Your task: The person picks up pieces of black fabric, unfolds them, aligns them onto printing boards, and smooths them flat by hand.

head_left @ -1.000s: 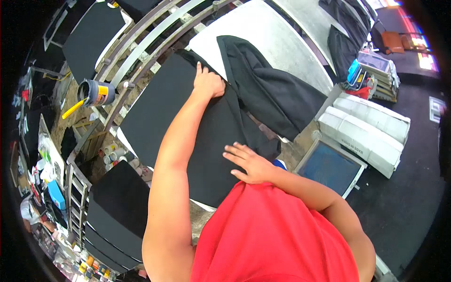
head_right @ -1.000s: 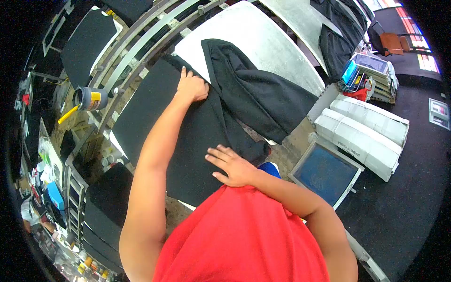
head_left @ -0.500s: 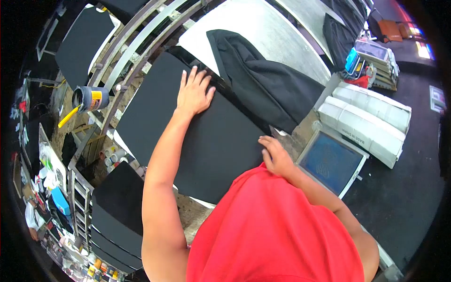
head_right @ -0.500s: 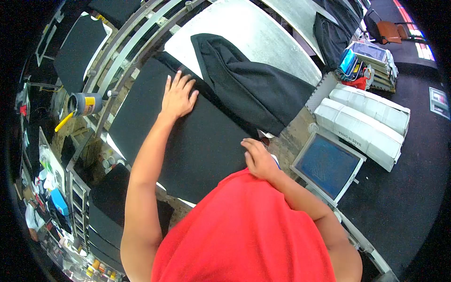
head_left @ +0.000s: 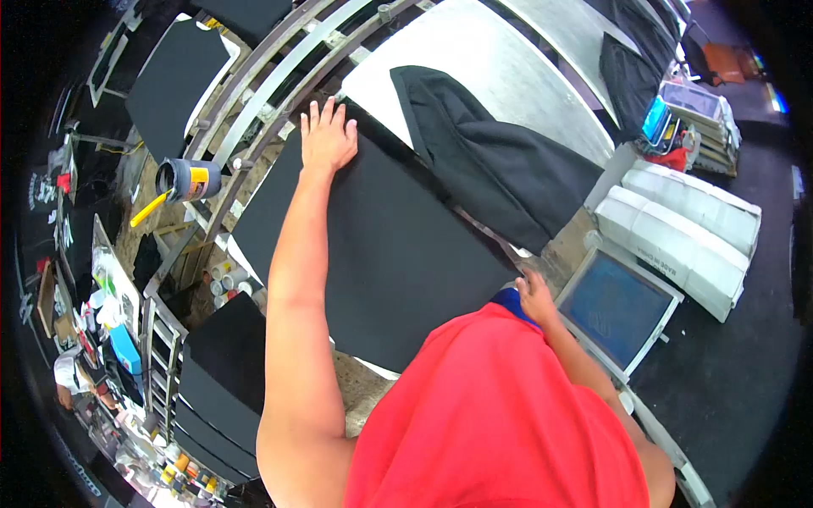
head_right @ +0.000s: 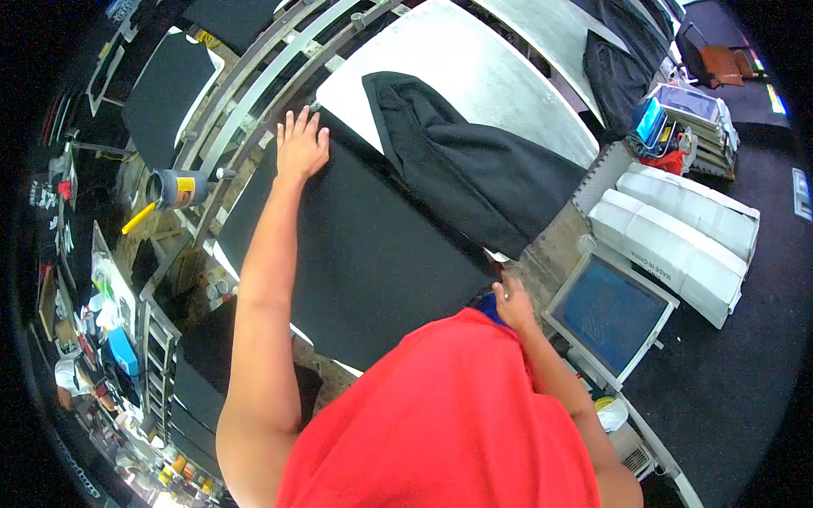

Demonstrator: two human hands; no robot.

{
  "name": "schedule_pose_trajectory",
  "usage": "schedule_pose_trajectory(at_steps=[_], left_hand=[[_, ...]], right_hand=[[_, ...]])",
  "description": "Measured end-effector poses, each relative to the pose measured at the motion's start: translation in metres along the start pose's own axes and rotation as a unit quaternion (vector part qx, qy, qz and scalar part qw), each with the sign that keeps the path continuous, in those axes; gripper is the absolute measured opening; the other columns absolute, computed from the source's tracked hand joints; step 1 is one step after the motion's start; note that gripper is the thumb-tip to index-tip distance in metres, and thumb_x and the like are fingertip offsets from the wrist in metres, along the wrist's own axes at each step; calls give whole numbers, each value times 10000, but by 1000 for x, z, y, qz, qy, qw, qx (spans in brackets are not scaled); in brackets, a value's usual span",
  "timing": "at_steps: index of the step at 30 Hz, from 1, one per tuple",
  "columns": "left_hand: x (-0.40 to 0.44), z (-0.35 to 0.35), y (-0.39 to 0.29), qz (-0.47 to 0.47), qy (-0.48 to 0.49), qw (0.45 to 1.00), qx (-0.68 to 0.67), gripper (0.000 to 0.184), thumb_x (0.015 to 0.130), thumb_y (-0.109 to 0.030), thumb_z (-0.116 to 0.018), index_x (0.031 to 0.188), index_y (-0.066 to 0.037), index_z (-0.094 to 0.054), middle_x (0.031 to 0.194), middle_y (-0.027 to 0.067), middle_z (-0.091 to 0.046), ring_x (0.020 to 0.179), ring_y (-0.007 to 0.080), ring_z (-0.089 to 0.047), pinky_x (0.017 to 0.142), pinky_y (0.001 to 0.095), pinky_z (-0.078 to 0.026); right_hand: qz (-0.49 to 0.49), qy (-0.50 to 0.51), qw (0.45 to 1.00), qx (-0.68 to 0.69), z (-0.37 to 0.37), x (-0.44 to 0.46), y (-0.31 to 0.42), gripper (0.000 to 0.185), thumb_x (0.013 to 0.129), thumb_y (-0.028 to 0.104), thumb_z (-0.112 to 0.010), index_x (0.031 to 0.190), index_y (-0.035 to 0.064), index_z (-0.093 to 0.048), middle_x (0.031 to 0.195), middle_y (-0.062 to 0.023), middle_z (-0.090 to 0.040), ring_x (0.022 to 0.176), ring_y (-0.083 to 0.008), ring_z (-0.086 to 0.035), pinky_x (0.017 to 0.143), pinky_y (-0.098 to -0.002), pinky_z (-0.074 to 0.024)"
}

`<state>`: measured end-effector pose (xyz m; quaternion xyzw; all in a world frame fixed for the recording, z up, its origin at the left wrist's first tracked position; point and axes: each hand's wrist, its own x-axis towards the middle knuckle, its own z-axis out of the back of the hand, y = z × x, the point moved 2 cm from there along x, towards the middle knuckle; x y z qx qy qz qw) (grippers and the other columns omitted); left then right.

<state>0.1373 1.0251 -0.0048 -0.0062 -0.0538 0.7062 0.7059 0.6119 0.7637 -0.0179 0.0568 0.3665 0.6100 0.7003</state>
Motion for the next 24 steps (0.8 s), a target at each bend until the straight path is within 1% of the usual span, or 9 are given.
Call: schedule_pose_trajectory(at_steps=[1, 5, 7, 9, 13, 15, 18, 21, 24], left_hand=[[0, -4, -7, 15, 3, 1000, 16, 532, 962, -368, -406, 1410, -84, -451, 1532, 125, -312, 1432, 372, -222, 1166, 516, -172], [-38, -6, -43, 11, -32, 999, -11, 600, 968, -352, -397, 1481, -55, -306, 1559, 157, -242, 1439, 395, -189, 1167, 518, -152], [-71, -3, -70, -13, -18, 999, -23, 602, 966, -341, -401, 1482, -48, -299, 1557, 168, -240, 1438, 400, -188, 1167, 518, -152], [-116, 12, -110, -67, 25, 996, -48, 614, 944, -298, -435, 1479, -34, -291, 1559, 197, -217, 1436, 423, -178, 1165, 520, -151], [-225, 20, -190, -274, 218, 921, -170, 666, 882, -343, -524, 1482, -130, -327, 1563, 169, -223, 1440, 405, -186, 1171, 526, -134], [-213, 19, -182, -244, 187, 940, -145, 674, 889, -351, -517, 1482, -100, -320, 1560, 170, -232, 1441, 391, -192, 1169, 529, -135], [-146, 15, -124, -72, 51, 996, -33, 660, 920, -349, -471, 1485, -57, -297, 1561, 168, -237, 1440, 391, -198, 1169, 516, -143], [-87, -5, -55, 65, -49, 997, 9, 635, 957, -361, -392, 1500, -60, -264, 1571, 155, -217, 1447, 383, -180, 1173, 502, -142], [-42, -19, -6, 149, -62, 987, 22, 648, 969, -413, -330, 1512, -72, -235, 1582, 124, -201, 1453, 366, -172, 1180, 491, -126]], right_hand=[[93, -89, 992, -12, -2, -2, 5, 441, 950, 288, -510, 1283, 0, -528, 1165, -253, -599, 1113, -390, -576, 989, -424, -431], [130, -102, 986, 7, 18, -12, 60, 463, 936, 276, -516, 1313, 5, -504, 1194, -271, -591, 1145, -397, -563, 1001, -420, -427], [3, 146, 986, 75, -2, -9, 21, 454, 914, 249, -532, 1302, 13, -523, 1211, -265, -595, 1155, -394, -564, 998, -414, -433], [-41, 172, 984, -18, -17, -8, -20, 427, 893, 183, -514, 1287, 19, -544, 1203, -249, -608, 1139, -394, -573, 987, -409, -444], [-101, 57, 991, 69, -24, -11, -72, 377, 830, 108, -511, 1188, 31, -599, 1135, -213, -652, 1095, -358, -614, 971, -398, -463], [-71, 78, 993, 50, -16, -9, -69, 402, 807, 84, -514, 1197, 37, -600, 1142, -192, -660, 1085, -331, -627, 967, -380, -473], [-70, 110, 991, 31, -1, -7, -72, 412, 813, 95, -515, 1212, 32, -594, 1131, -201, -661, 1045, -310, -647, 912, -370, -497], [-77, 74, 993, 48, 7, -20, -115, 414, 817, 116, -525, 1216, 25, -591, 1106, -202, -665, 1010, -296, -657, 866, -360, -508], [-84, 96, 992, -17, 35, -36, -133, 401, 820, 134, -542, 1202, 25, -600, 1085, -190, -671, 1001, -283, -659, 865, -350, -507]])
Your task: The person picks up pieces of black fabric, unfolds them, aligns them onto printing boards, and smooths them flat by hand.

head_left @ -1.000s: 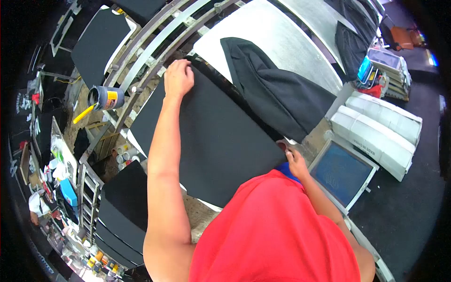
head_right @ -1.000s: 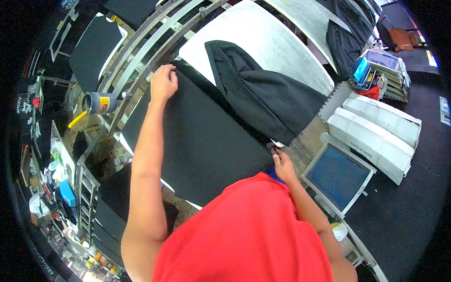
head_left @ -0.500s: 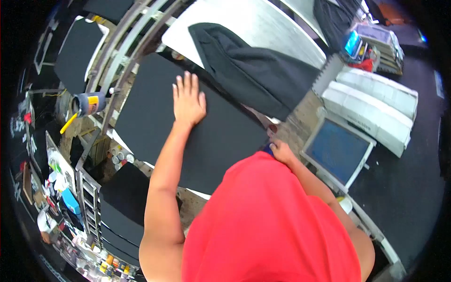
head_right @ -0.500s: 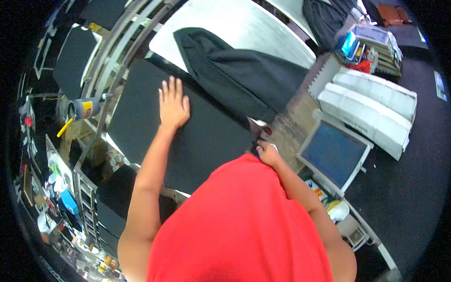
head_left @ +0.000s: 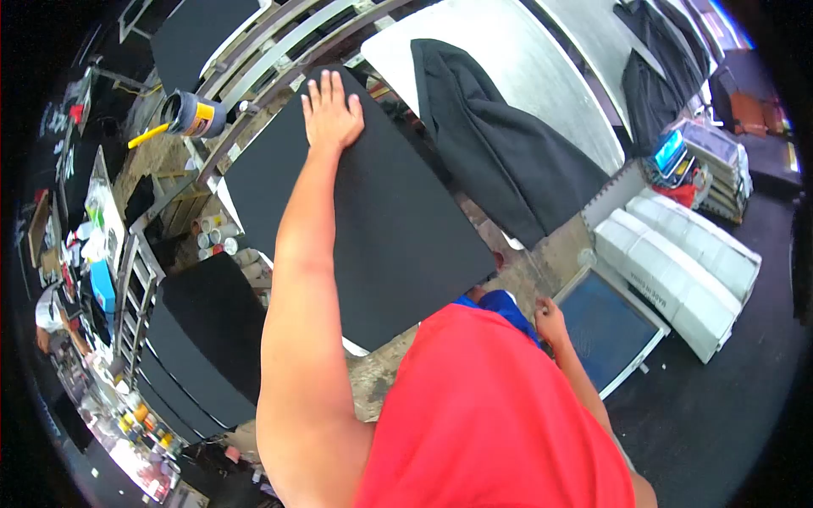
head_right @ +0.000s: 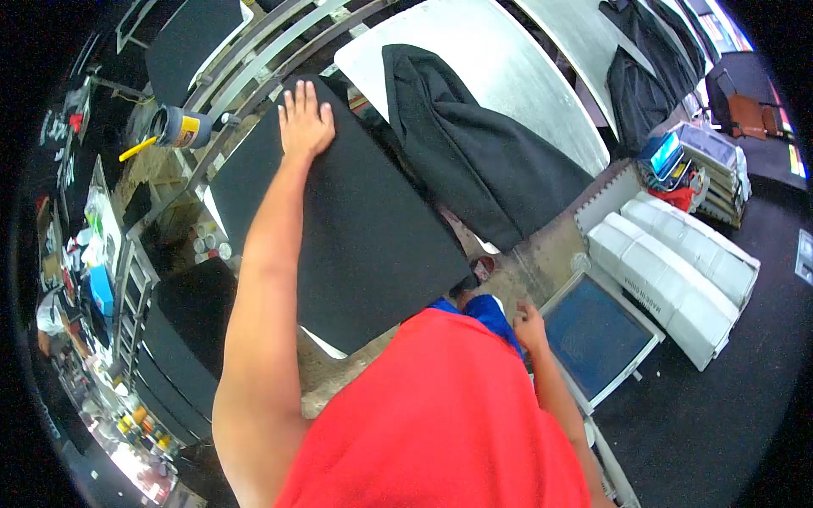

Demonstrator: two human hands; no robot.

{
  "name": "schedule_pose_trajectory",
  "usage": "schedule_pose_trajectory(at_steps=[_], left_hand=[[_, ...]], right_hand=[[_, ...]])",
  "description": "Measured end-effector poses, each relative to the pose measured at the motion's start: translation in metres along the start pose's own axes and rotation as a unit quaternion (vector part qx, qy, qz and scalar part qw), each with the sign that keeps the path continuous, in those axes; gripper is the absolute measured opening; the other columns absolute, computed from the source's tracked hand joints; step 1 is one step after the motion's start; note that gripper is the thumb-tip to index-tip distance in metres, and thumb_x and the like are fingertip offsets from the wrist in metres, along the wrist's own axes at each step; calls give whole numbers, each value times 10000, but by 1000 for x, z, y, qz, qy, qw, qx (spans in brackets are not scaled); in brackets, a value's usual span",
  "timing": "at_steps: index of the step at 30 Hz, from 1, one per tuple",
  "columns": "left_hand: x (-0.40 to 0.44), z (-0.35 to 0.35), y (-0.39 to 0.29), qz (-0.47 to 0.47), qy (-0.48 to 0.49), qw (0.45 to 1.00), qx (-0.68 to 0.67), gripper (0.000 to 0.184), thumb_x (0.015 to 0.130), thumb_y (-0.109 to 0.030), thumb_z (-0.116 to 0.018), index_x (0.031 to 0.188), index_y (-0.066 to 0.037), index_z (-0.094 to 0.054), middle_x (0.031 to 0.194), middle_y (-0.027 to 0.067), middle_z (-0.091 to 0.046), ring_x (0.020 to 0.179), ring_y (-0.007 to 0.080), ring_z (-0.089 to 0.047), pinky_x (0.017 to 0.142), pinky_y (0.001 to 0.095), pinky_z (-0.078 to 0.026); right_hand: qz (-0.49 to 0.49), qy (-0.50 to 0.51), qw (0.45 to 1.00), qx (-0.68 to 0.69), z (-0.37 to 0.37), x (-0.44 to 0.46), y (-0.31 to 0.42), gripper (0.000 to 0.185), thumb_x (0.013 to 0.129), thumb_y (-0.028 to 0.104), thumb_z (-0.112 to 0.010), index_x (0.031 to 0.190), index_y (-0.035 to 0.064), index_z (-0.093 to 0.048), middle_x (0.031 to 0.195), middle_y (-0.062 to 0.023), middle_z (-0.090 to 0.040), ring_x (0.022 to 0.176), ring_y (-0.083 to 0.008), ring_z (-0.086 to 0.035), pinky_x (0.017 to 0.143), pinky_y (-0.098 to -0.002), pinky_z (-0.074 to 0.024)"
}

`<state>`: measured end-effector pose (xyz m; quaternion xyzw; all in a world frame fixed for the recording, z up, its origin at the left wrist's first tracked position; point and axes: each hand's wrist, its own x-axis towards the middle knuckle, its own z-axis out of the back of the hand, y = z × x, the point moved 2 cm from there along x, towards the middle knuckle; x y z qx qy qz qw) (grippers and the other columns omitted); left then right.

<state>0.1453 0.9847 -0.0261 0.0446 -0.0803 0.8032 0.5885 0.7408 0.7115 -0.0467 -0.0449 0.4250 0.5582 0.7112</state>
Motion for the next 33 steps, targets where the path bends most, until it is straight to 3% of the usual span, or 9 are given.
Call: schedule_pose_trajectory(at_steps=[3, 9, 16, 17, 22, 25, 27, 31, 33], left_hand=[[23, -7, 7, 55, -3, 998, -3, 652, 967, -416, -308, 1513, -69, -226, 1584, 121, -198, 1451, 374, -173, 1183, 485, -122], [-69, 31, -59, -214, 63, 972, -69, 660, 926, -333, -403, 1477, -2, -252, 1547, 195, -248, 1428, 386, -235, 1177, 489, -160], [0, -1, 25, 77, -18, 997, -11, 651, 956, -360, -305, 1497, -4, -236, 1578, 160, -191, 1463, 342, -150, 1193, 456, -106], [-14, 0, 10, 28, -61, 998, -1, 643, 931, -313, -361, 1468, 29, -268, 1541, 197, -259, 1434, 376, -216, 1179, 473, -159], [-142, 79, -112, -171, 119, 970, -128, 700, 788, -215, -513, 1385, 102, -327, 1453, 268, -356, 1368, 436, -316, 1152, 503, -230], [-247, 83, -174, -349, 272, 853, -279, 660, 818, -224, -560, 1395, 44, -386, 1490, 232, -337, 1393, 369, -319, 1156, 493, -233], [-329, 43, -195, -488, 205, 770, -357, 672, 845, -294, -571, 1413, 16, -387, 1506, 197, -333, 1407, 341, -308, 1158, 490, -231], [-227, 90, -141, -338, 251, 880, -221, 666, 857, -323, -557, 1405, 17, -390, 1502, 216, -325, 1408, 368, -292, 1155, 510, -225], [-146, 86, -88, -217, 130, 957, -145, 631, 839, -243, -525, 1385, 39, -381, 1462, 257, -355, 1366, 431, -327, 1145, 536, -224]], right_hand=[[-73, 0, 997, 0, 16, -26, -22, 360, 836, 109, -522, 1167, -4, -609, 1132, -206, -654, 1055, -336, -637, 917, -370, -487], [-91, -30, 995, -18, 12, -38, -90, 373, 829, 153, -540, 1163, 7, -621, 1108, -229, -660, 1068, -330, -636, 922, -380, -481], [-86, -18, 995, -49, 24, -36, -66, 332, 859, 154, -560, 1152, 13, -625, 1101, -195, -674, 1066, -314, -640, 923, -366, -482], [-88, -15, 995, -55, 26, -35, -68, 332, 859, 154, -560, 1152, 13, -625, 1101, -195, -674, 1066, -314, -640, 923, -366, -482], [-65, 3, 996, -55, 21, -14, -45, 341, 862, 169, -554, 1158, 16, -627, 1109, -195, -671, 1072, -318, -637, 942, -366, -477], [-49, 15, 996, -74, 17, -2, -30, 344, 858, 167, -545, 1155, 15, -628, 1108, -196, -671, 1069, -323, -637, 946, -366, -475], [-49, 1, 996, -74, 24, -2, -6, 345, 856, 157, -540, 1160, 18, -628, 1108, -193, -671, 1070, -320, -637, 947, -363, -475], [-37, -19, 998, -46, 31, 7, -16, 326, 880, 168, -554, 1157, 20, -639, 1093, -176, -684, 1048, -264, -651, 909, -343, -492], [-35, -20, 999, -33, 33, 2, -13, 329, 883, 168, -554, 1169, 23, -631, 1104, -175, -681, 1044, -254, -652, 899, -340, -496]])
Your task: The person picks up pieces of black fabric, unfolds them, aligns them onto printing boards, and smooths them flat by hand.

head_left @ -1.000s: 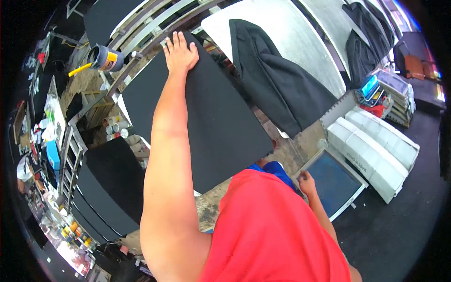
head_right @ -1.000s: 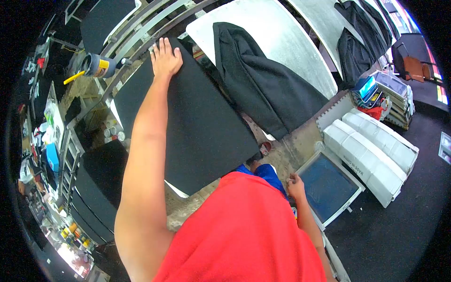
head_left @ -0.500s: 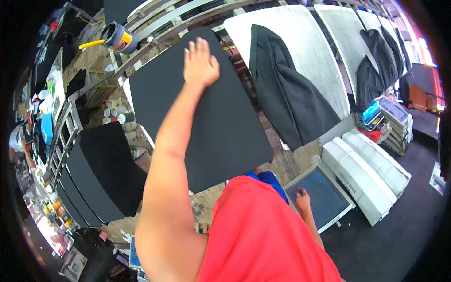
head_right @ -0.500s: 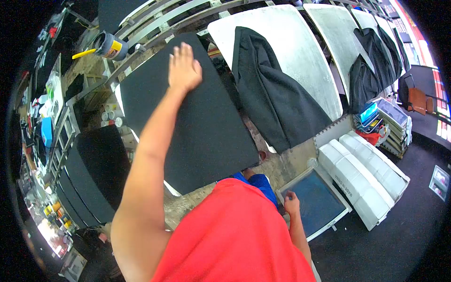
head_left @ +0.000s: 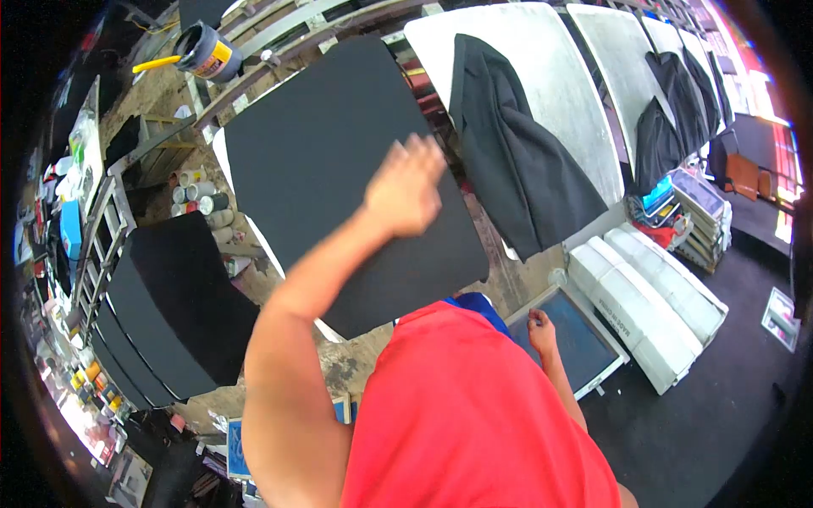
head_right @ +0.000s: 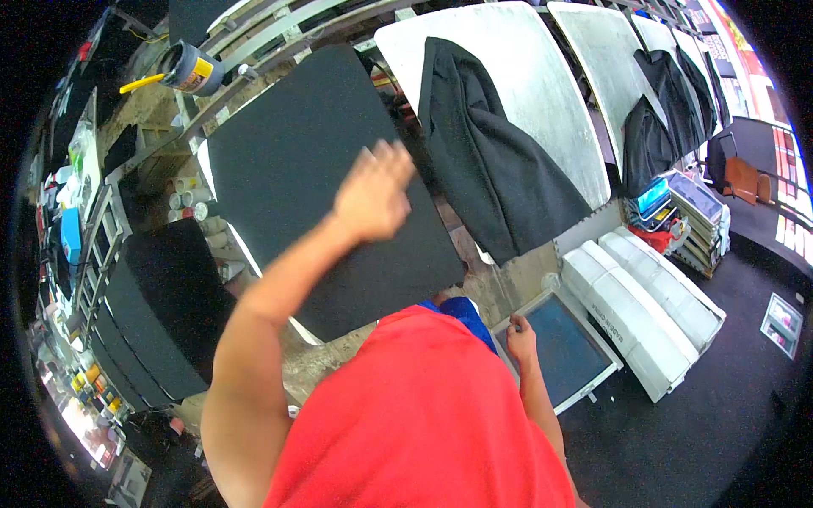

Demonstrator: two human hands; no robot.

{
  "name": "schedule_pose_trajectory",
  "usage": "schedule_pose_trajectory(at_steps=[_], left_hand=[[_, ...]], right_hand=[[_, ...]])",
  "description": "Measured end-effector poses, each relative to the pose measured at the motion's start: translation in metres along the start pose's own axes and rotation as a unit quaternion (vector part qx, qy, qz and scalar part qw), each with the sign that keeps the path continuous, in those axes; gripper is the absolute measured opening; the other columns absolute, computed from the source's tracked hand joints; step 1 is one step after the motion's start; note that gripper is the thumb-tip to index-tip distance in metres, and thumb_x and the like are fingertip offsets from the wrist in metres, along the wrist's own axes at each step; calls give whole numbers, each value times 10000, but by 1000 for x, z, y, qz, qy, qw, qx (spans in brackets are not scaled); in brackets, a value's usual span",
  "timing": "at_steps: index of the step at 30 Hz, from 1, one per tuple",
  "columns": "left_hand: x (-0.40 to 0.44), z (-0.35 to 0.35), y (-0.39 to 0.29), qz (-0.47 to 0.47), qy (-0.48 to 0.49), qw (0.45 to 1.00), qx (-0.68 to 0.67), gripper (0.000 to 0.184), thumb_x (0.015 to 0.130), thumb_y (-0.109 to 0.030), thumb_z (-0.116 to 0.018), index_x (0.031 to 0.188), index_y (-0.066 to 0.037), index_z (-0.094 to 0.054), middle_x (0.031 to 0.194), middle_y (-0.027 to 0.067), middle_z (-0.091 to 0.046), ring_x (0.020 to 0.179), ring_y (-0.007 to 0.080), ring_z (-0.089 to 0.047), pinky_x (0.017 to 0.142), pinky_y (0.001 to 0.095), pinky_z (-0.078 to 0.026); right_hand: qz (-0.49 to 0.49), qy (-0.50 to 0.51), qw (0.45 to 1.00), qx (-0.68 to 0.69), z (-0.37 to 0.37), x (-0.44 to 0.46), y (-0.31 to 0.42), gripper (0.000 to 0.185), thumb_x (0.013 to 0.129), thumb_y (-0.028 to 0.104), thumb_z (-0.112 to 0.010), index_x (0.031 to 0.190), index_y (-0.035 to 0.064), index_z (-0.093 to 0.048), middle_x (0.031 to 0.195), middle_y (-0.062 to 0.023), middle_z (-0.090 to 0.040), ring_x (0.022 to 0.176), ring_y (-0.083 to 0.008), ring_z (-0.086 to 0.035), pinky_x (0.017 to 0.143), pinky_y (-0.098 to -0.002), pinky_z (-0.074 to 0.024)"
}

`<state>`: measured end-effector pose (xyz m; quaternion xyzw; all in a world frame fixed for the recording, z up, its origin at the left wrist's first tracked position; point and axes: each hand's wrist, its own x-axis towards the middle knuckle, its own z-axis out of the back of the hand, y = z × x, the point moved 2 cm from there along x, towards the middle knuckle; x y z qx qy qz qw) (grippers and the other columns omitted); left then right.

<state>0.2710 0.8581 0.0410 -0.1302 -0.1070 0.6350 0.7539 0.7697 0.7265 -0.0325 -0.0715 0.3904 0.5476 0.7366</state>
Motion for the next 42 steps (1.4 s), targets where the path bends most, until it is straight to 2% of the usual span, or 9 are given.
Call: schedule_pose_trajectory(at_steps=[4, 8, 14, 15, 19, 21, 26, 38, 42], left_hand=[[62, -11, 132, 149, -241, 954, 96, 615, 881, -238, -470, 1404, 51, -328, 1457, 267, -347, 1373, 437, -304, 1156, 508, -206], [34, -9, 38, 118, -126, 983, 63, 632, 878, -256, -468, 1401, 70, -326, 1447, 277, -351, 1364, 437, -314, 1151, 506, -217], [-127, -160, -195, -412, 136, 899, -55, 311, 864, -199, -534, 1127, -73, -643, 1321, 130, -549, 1265, 287, -490, 1092, 448, -359], [-129, -167, -206, -368, 335, 850, -172, 217, 869, -206, -547, 1009, -95, -671, 1193, 109, -617, 1125, 265, -588, 962, 420, -479], [-86, -68, -149, -204, 170, 913, -309, 196, 862, -214, -548, 961, -88, -662, 994, 118, -670, 962, 307, -648, 856, 407, -525], [-58, -23, -94, -123, -57, 983, -126, 380, 838, -227, -567, 1177, -58, -596, 1243, 187, -580, 1214, 351, -520, 1047, 506, -385], [-79, -25, 78, 264, -157, 945, 108, 622, 931, -297, -459, 1467, -16, -315, 1545, 195, -260, 1419, 419, -234, 1152, 527, -182], [-313, -97, -109, 573, -166, 800, 68, 695, 900, -264, -477, 1504, -28, -226, 1570, 176, -201, 1439, 415, -170, 1161, 524, -155], [-311, -110, -129, 651, -224, 720, 91, 653, 929, -241, -446, 1505, -30, -223, 1569, 180, -199, 1440, 415, -168, 1163, 523, -152]], right_hand=[[-47, 6, 996, -78, -1, -8, -13, 342, 873, 160, -551, 1180, 31, -629, 1108, -158, -683, 1028, -251, -653, 900, -334, -492], [-47, -4, 998, -38, 3, -14, -18, 351, 864, 166, -553, 1177, 26, -632, 1112, -163, -683, 1055, -270, -646, 922, -346, -483], [-18, 8, 998, -55, -7, -8, 0, 345, 867, 181, -550, 1156, 13, -634, 1123, -215, -661, 1090, -311, -632, 953, -373, -470], [-26, 17, 998, -53, -11, -4, 7, 341, 866, 182, -548, 1151, 16, -637, 1100, -216, -666, 1066, -309, -643, 931, -373, -481], [45, 49, 998, 15, -24, 8, 54, 326, 859, 191, -553, 1123, 30, -653, 1035, -217, -682, 978, -308, -675, 853, -362, -514], [66, 54, 996, 0, -21, 14, 84, 323, 856, 191, -555, 1121, 35, -656, 1028, -216, -683, 948, -305, -682, 834, -356, -520], [99, 75, 992, -5, -18, 27, 73, 339, 854, 200, -567, 1142, 46, -656, 1011, -202, -693, 896, -288, -688, 810, -346, -524], [54, 116, 989, -78, 34, 102, -82, 371, 845, 228, -576, 1116, -10, -665, 1096, -231, -671, 1069, -305, -647, 923, -365, -485], [192, 64, 973, -113, 65, 150, -102, 302, 879, 204, -584, 1102, 18, -666, 830, -87, -691, 705, -154, -630, 651, -296, -507]])
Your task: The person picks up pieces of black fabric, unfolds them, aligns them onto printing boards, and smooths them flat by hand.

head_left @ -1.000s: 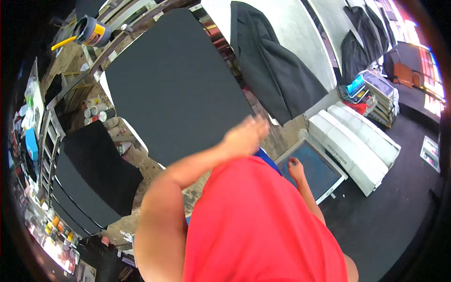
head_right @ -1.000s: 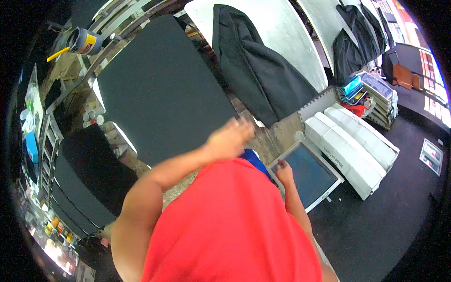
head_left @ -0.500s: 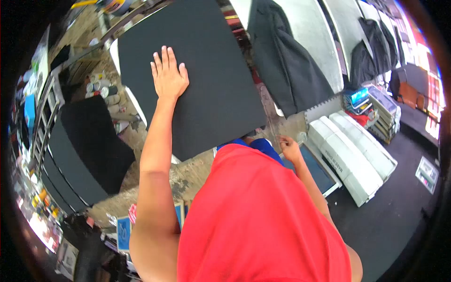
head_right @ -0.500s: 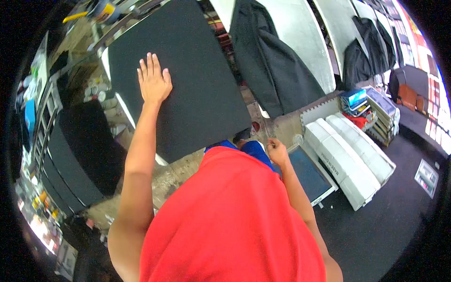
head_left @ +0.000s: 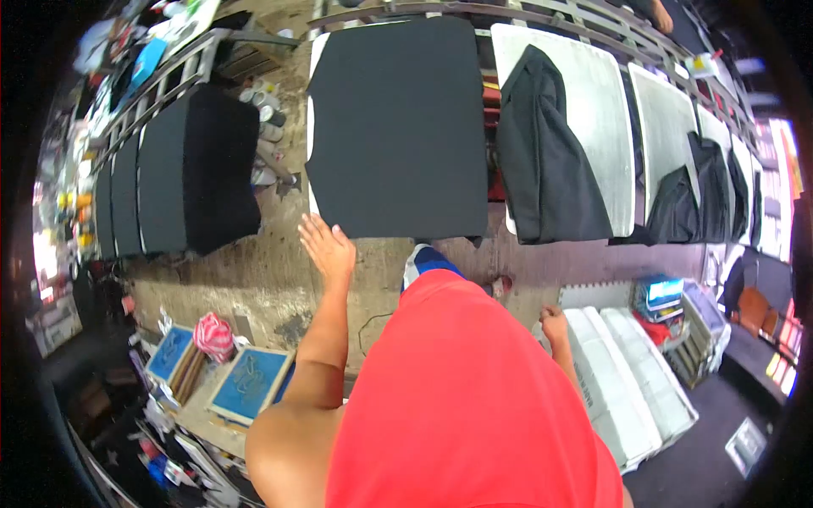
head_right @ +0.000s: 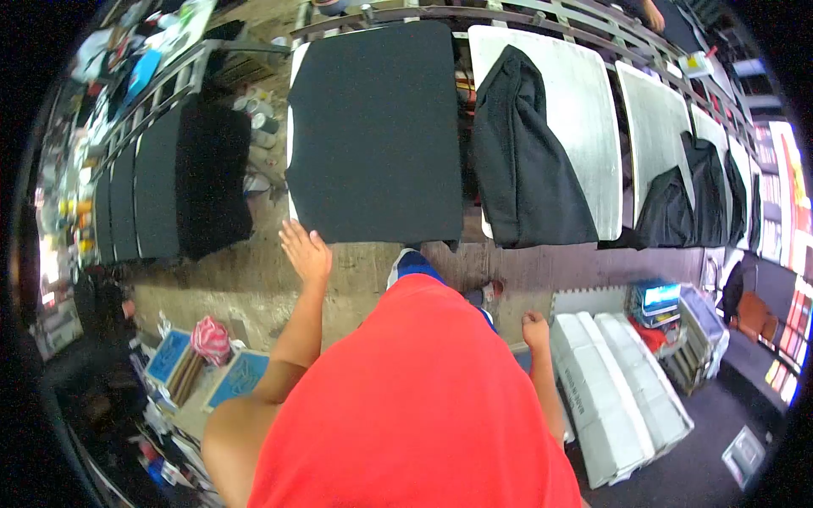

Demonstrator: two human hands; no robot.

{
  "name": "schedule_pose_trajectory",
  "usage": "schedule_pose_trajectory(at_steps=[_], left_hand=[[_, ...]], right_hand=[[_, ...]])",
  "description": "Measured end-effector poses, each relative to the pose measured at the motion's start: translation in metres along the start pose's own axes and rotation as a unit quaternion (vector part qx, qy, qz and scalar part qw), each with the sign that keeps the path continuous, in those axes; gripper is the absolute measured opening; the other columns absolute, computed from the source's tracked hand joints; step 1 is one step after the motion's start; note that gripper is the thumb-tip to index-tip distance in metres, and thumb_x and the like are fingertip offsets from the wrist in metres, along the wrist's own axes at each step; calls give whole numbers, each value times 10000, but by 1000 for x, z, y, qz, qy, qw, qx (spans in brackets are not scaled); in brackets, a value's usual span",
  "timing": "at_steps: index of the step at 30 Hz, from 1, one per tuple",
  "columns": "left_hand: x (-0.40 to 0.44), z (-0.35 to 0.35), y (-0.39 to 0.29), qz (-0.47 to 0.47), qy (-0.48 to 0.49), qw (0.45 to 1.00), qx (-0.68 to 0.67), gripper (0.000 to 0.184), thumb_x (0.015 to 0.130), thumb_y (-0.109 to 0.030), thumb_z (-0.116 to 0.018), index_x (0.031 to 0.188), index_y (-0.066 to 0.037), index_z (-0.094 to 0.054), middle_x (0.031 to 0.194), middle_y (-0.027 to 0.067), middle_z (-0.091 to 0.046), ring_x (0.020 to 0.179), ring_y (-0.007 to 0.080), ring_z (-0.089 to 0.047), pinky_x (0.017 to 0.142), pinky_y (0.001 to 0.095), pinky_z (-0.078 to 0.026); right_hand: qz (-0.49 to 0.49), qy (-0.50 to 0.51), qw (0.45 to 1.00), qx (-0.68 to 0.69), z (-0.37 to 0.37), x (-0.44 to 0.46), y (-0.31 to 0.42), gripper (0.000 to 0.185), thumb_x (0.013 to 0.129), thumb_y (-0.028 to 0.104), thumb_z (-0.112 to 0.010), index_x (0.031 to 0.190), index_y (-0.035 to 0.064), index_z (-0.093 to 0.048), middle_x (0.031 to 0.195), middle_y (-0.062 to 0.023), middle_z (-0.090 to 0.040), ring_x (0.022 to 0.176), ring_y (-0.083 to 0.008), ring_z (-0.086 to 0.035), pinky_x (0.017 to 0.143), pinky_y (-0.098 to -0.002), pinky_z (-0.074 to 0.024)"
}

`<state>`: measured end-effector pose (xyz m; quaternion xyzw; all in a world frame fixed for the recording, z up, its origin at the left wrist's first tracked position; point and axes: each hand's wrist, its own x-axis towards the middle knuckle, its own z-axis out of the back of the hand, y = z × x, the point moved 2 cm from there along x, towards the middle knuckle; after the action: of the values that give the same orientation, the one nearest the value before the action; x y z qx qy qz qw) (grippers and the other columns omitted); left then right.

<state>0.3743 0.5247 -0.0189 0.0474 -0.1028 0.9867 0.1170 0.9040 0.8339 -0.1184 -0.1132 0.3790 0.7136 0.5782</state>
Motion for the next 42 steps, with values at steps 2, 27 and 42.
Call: schedule_pose_trajectory(at_steps=[2, 27, 42], left_hand=[[-12, 16, -20, -87, -18, 996, -18, 627, 946, -241, -429, 1505, -39, -230, 1567, 184, -201, 1444, 402, -170, 1167, 514, -153], [-19, -36, -38, 479, 20, 749, -456, 274, 844, -115, -725, 897, 121, -595, 771, 161, -682, 593, 215, -671, 468, 309, -573], [-50, -29, -59, 614, -137, 542, -558, 387, 822, -276, -761, 945, 57, -608, 788, 123, -624, 614, 218, -617, 511, 349, -578]], right_hand=[[-14, -17, 999, 48, 8, 12, -49, 310, 882, 209, -577, 1117, 23, -655, 778, -80, -671, 676, -152, -624, 592, -293, -492], [-214, -29, 952, 216, 212, -62, -255, 321, 910, 227, -519, 1185, 75, -583, 1013, -53, -647, 736, -173, -630, 563, -314, -482], [-203, 28, 966, 158, 256, 62, -248, 270, 819, 93, -578, 1049, -39, -628, 983, -132, -637, 791, -269, -624, 668, -392, -546]])
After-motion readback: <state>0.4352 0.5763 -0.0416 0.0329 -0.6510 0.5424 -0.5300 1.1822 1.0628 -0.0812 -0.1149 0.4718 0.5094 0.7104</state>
